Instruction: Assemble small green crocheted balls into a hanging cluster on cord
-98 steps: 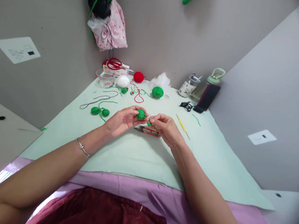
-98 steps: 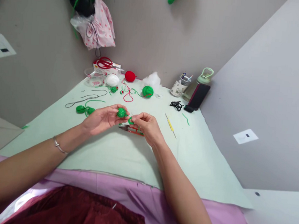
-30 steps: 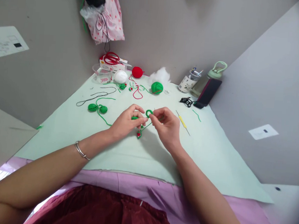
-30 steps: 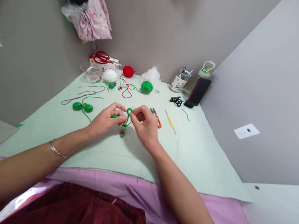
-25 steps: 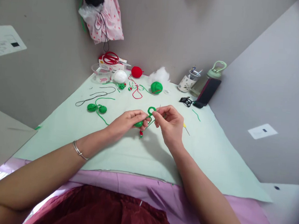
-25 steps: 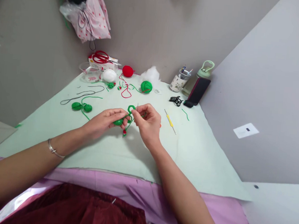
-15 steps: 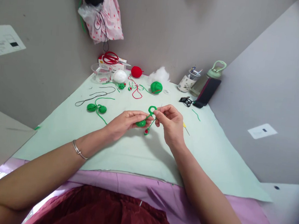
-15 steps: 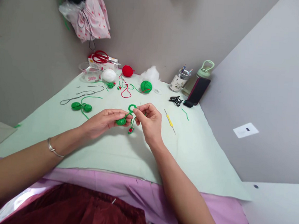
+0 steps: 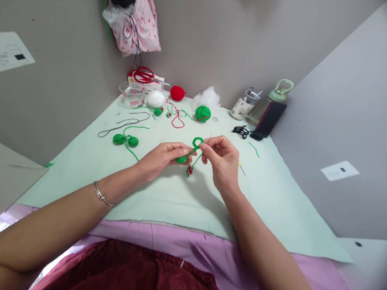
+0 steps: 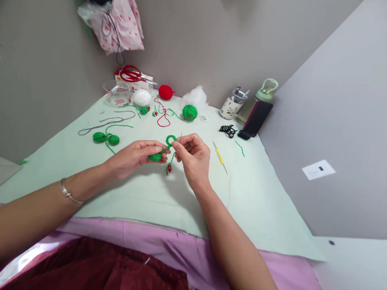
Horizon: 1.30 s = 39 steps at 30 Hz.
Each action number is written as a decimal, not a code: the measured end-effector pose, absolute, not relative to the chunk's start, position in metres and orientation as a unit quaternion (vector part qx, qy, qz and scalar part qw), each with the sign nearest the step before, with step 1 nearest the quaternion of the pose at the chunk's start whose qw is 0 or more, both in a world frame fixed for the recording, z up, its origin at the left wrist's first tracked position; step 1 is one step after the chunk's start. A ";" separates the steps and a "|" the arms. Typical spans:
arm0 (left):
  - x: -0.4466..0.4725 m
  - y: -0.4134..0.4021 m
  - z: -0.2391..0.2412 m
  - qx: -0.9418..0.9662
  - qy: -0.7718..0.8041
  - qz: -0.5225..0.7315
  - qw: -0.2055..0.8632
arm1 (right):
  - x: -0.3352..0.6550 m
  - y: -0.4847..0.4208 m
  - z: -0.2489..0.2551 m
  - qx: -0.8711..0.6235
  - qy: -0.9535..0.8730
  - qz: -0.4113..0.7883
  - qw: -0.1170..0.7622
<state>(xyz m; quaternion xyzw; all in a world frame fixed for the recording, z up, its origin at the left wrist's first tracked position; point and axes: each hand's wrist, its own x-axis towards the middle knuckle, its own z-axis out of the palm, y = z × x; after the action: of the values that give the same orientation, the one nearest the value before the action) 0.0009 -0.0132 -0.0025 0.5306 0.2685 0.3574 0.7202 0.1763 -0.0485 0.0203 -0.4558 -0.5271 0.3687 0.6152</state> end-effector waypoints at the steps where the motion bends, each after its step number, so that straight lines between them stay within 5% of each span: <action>1: 0.001 -0.013 -0.002 0.529 0.265 0.359 0.722 | 0.176 -0.048 0.020 -0.455 -0.527 0.368 0.616; 39: 0.000 -0.014 0.004 0.528 0.288 0.357 0.715 | 0.178 -0.046 0.015 -0.423 -0.535 0.367 0.632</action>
<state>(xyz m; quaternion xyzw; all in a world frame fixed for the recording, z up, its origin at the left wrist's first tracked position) -0.0004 -0.0145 0.0040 0.5278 0.2881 0.3573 0.7146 0.1781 -0.0461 0.0148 -0.4231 -0.5353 0.3667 0.6325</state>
